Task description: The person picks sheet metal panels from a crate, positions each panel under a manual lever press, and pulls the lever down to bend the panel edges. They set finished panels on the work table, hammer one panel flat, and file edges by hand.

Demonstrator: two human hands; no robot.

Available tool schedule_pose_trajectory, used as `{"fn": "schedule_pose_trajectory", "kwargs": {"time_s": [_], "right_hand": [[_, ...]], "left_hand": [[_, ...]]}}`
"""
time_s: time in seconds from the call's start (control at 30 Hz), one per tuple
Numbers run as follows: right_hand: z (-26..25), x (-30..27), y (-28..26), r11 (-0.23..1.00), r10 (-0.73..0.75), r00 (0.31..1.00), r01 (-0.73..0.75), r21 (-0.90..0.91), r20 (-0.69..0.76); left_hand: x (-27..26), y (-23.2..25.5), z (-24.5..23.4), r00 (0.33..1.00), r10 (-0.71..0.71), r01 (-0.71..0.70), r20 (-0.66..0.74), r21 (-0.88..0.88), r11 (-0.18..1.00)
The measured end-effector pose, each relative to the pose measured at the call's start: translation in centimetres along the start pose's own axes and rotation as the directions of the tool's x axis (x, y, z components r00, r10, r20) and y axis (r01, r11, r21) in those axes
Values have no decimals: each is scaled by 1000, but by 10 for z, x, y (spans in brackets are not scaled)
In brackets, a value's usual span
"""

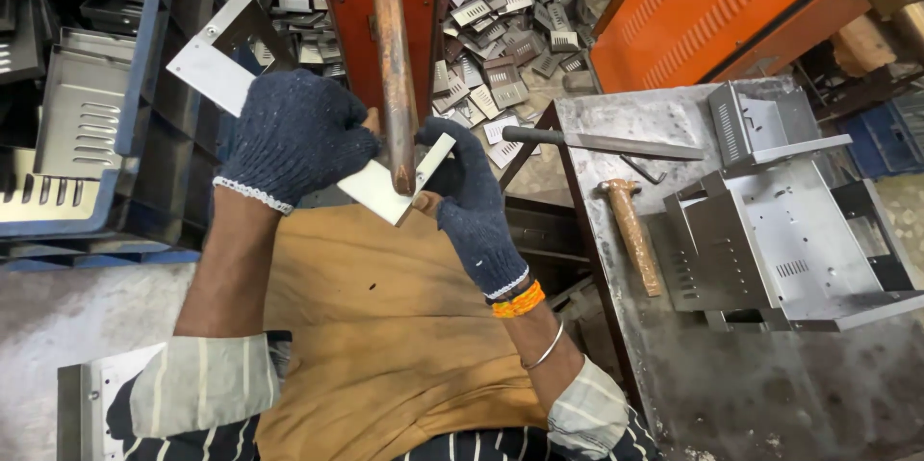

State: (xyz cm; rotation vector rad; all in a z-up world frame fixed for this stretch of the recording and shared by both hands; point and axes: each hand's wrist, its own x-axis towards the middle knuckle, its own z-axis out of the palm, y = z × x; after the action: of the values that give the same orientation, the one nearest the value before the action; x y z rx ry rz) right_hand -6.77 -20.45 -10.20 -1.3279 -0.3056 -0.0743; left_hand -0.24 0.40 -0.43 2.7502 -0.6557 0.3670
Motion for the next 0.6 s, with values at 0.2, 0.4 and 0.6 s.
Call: {"fn": "schedule_pose_trajectory", "kwargs": {"time_s": [0.2,0.4,0.6], "right_hand": [[-1,-2,3,998,-48,999,48,42,-5],[0,-5,-1,997,-8,1000,9,77,-11],[2,-5,-2,984,-44,999,45,175,-11]], "left_hand": [[3,5,-4,999,32,-33,37,31,999],[4,4,3,995,-43,45,92,-22,999],[6,5,2,999,42,-43,34,30,999]]}}
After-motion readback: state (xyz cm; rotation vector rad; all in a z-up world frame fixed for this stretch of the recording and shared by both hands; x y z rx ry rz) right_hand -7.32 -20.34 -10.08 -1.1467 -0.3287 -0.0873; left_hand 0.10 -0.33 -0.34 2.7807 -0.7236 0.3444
